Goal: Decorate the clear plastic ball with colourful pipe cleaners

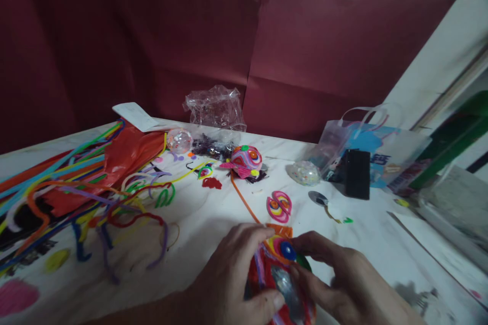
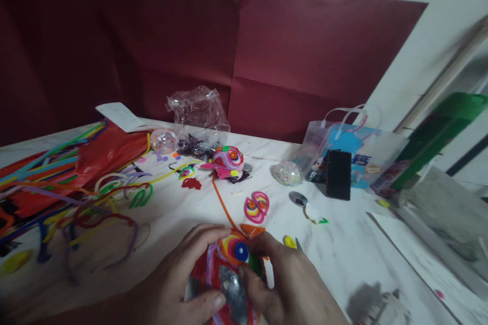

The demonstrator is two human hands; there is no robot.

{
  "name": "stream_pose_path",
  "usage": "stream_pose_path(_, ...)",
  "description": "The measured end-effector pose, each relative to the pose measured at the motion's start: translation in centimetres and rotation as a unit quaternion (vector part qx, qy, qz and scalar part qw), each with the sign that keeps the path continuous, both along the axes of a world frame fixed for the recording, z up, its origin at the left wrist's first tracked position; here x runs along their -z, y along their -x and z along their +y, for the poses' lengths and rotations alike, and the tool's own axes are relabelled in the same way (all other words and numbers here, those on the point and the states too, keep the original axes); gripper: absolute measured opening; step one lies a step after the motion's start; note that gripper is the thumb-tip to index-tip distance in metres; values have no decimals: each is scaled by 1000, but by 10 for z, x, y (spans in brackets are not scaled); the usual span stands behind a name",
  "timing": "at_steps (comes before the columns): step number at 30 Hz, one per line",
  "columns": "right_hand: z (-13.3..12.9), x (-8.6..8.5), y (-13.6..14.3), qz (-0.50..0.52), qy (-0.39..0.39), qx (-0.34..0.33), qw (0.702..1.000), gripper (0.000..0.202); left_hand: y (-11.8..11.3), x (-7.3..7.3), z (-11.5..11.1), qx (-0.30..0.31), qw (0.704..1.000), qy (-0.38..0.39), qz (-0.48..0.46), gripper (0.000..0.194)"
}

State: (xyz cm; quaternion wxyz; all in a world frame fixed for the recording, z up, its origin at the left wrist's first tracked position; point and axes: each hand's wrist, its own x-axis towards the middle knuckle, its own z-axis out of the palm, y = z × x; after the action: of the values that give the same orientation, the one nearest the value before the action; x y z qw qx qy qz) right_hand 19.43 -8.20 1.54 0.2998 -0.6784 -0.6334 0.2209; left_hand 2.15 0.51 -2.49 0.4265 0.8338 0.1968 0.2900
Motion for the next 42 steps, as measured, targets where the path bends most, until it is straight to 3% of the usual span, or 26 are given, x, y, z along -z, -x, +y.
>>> stream_pose_path(2, -1, -2, 1, 1, -13, -2, 1000, 24, 2, -9, 3, 24, 999, 30, 1, 62)
stream_pose_path(5, -2, -5, 2, -24, -19, -5, 1000, 21, 5, -24, 11, 46, 993, 104, 34, 36)
stream_pose_path(8, -2, -6, 4, -55, -35, -3, 998, 18, 6, -35, 19, 66, 983, 156, 64, 33)
stream_pose_path(16, -1, -7, 5, -115, -29, -12, 993, 21, -2, -50, 26, 59, 986, 84, 133, 31)
stream_pose_path(31, 4, -9, 3, -122, -66, -55, 989, 16, -4, -62, 31, 49, 971, -7, 233, 35)
stream_pose_path(36, 8, -11, 4, -103, -71, -49, 991, 16, -4, -57, 35, 50, 976, 8, 212, 36)
stream_pose_path(42, 6, -4, -3, -92, -2, -64, 994, 20, -4, -48, 39, 56, 981, 11, 183, 38)
